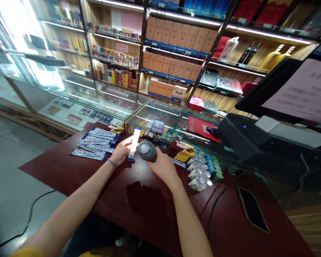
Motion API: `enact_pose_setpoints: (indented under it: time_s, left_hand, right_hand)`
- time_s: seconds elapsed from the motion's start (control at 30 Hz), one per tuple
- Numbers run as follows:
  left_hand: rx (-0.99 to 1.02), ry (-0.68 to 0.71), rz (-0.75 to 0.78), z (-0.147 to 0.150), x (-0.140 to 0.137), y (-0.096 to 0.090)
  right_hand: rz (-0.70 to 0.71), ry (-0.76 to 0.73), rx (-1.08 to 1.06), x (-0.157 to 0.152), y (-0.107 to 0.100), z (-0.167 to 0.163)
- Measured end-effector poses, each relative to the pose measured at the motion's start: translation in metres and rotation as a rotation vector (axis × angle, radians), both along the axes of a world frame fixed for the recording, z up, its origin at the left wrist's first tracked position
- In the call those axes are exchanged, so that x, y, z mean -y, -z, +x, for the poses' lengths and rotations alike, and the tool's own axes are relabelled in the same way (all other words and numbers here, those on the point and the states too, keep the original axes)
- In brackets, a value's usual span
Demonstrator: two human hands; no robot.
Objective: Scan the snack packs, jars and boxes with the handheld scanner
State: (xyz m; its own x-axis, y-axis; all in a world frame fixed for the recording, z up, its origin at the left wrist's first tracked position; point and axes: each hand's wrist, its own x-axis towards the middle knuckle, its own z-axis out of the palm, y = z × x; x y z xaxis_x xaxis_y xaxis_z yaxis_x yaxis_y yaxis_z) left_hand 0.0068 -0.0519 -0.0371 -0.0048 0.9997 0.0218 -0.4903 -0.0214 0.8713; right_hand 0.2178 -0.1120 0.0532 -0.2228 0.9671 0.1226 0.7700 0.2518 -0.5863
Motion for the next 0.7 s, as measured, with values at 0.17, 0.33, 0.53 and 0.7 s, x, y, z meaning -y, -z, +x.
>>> enact_pose_setpoints:
  time_s: [0.17,0.33,0.53,0.7]
  left_hand:
    - [0.085,-0.008,-0.023,-0.002,-0.001,0.004]
    - [-0.037,-0.006,-0.029,-0.001,-0.001,0.011]
    - [-0.676,-0.018,0.375,0.024,0.005,0.021]
    - [-1.127,0.187,0.796,0.068,0.01,0.036]
  right_hand:
    - [-0.001,0.01,-0.067,-0.002,0.002,0.004]
    - [0.046,0.029,-0.151,-0.007,0.0,0.021]
    - [0.107,0.116,-0.288,-0.001,-0.026,0.062]
    - [0.112,0.191,-0.446,0.012,-0.046,0.092]
